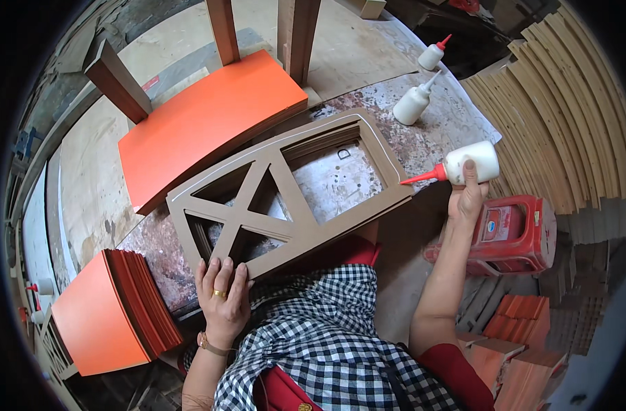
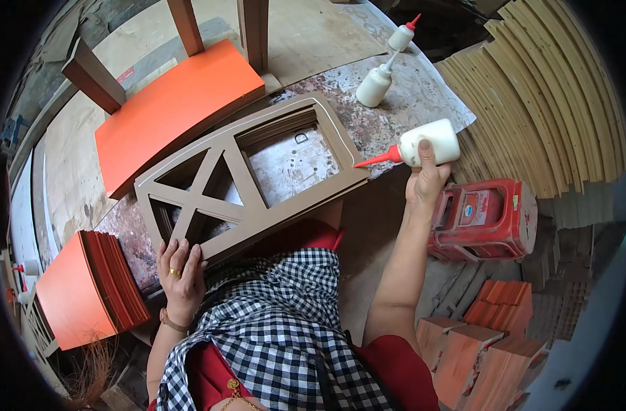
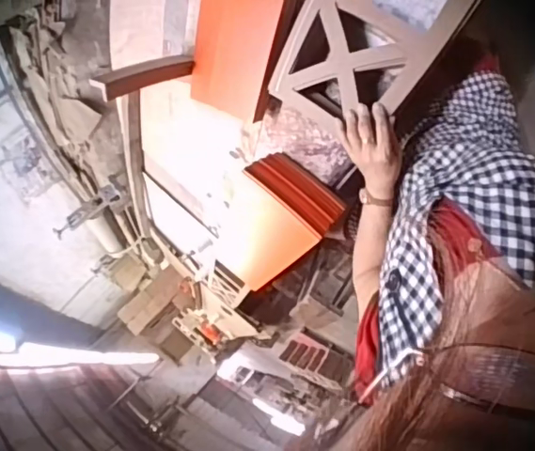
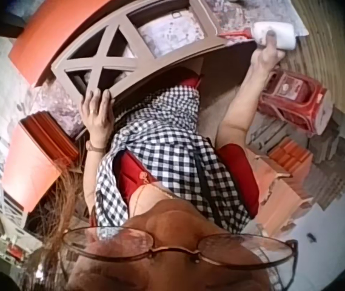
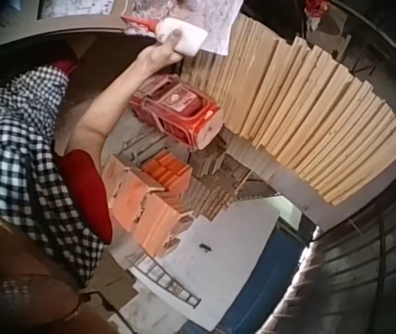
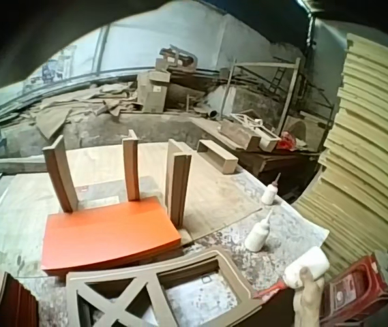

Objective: Applying adhesive to wooden frames and attaching orange panels to assemble a structure.

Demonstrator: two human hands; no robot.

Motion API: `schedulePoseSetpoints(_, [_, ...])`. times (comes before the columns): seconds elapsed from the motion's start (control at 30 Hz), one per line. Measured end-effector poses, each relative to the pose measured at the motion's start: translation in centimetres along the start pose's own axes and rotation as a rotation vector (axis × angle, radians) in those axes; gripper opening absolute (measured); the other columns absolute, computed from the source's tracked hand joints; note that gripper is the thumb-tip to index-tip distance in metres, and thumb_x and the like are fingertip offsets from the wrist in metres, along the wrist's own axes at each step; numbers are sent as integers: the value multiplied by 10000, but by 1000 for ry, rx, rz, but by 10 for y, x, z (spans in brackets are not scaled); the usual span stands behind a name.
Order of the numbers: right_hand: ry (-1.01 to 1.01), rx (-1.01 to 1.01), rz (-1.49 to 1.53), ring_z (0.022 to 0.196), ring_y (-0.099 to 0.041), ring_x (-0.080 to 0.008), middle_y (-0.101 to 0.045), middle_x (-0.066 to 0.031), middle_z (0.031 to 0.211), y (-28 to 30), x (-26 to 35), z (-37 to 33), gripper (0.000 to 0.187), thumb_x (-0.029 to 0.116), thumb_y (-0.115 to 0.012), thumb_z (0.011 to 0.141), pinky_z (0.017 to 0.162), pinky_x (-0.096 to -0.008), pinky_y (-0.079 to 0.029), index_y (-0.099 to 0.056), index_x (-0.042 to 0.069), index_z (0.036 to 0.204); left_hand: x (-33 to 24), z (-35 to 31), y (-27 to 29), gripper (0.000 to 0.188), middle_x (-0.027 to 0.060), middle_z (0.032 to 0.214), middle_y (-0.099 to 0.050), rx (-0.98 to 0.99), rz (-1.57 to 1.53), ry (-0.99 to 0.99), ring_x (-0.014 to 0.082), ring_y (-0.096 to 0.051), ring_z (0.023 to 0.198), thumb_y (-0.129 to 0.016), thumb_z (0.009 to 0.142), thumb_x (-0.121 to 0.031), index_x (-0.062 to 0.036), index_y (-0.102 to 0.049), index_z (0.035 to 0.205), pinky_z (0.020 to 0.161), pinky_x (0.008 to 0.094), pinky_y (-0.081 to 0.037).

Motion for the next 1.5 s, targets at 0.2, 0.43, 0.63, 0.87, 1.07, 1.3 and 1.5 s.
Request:
schedulePoseSetpoints(0.2, [28, 51, -4, 791, -612, -181, -600, -95, 942, -15, 3, -14, 342, 57, -686, 761, 691, -256, -513, -522, -7, 1055, 5, 0, 6, 352, 131, 1153, -529, 9, -38, 49, 316, -493, 1063, -653, 732, -101, -72, -588, 1077, 969, 518, -334])
schedulePoseSetpoints(0.43, [-139, -3, 81, 786, -615, -189, -600, -98, 948, 9, -16, 4, 344, 96, -677, 778, 697, -271, -525, -517, -10, 1064, 27, -28, 29, 396, 149, 1182, -504, -165, -68, 236, 315, -487, 1073, -653, 731, -80, -44, -552, 1112, 973, 451, -348])
schedulePoseSetpoints(0.63, [-250, 32, 107, 804, -619, -213, -599, -116, 961, 16, -40, 2, 384, 143, -669, 792, 724, -309, -532, -497, -13, 1097, 63, -58, 21, 445, 158, 1190, -499, -263, -375, 488, 305, -486, 1080, -660, 721, -49, -17, -518, 1142, 958, 375, -368])
schedulePoseSetpoints(0.87, [-267, 206, 112, 860, -610, -264, -586, -140, 992, -41, -49, -39, 430, 160, -665, 792, 804, -379, -514, -473, -19, 1132, 70, -61, 16, 449, 166, 1186, -507, -213, -464, 471, 286, -502, 1065, -670, 713, -35, 0, -522, 1136, 924, 352, -395])
schedulePoseSetpoints(1.07, [-348, 327, 104, 884, -599, -274, -577, -134, 1005, -104, -65, -109, 440, 137, -670, 781, 838, -406, -495, -469, -5, 1145, 77, -64, 12, 407, 169, 1181, -517, -231, -499, 466, 281, -533, 1025, -669, 713, -23, 11, -550, 1101, 883, 330, -433])
schedulePoseSetpoints(1.3, [-417, 541, 168, 831, -598, -219, -588, -101, 971, -212, -58, -206, 438, 55, -682, 750, 765, -323, -496, -477, 10, 1134, 84, -72, 15, 412, 161, 1183, -521, -313, -583, 475, 270, -548, 1009, -677, 700, -9, 10, -569, 1097, 867, 315, -452])
schedulePoseSetpoints(1.5, [-466, 671, 182, 765, -596, -169, -599, -90, 925, -263, -63, -255, 421, 7, -691, 731, 703, -240, -494, -492, 2, 1102, 87, -73, 15, 409, 153, 1171, -531, -303, -636, 450, 270, -556, 983, -695, 687, -30, -4, -585, 1081, 843, 314, -462])
Point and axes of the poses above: each hand's wrist, its own z-axis towards the middle knuckle, its own y-axis out of the back of the hand, x = y × z, the point moved 10 cm from there along z, towards the middle knuckle
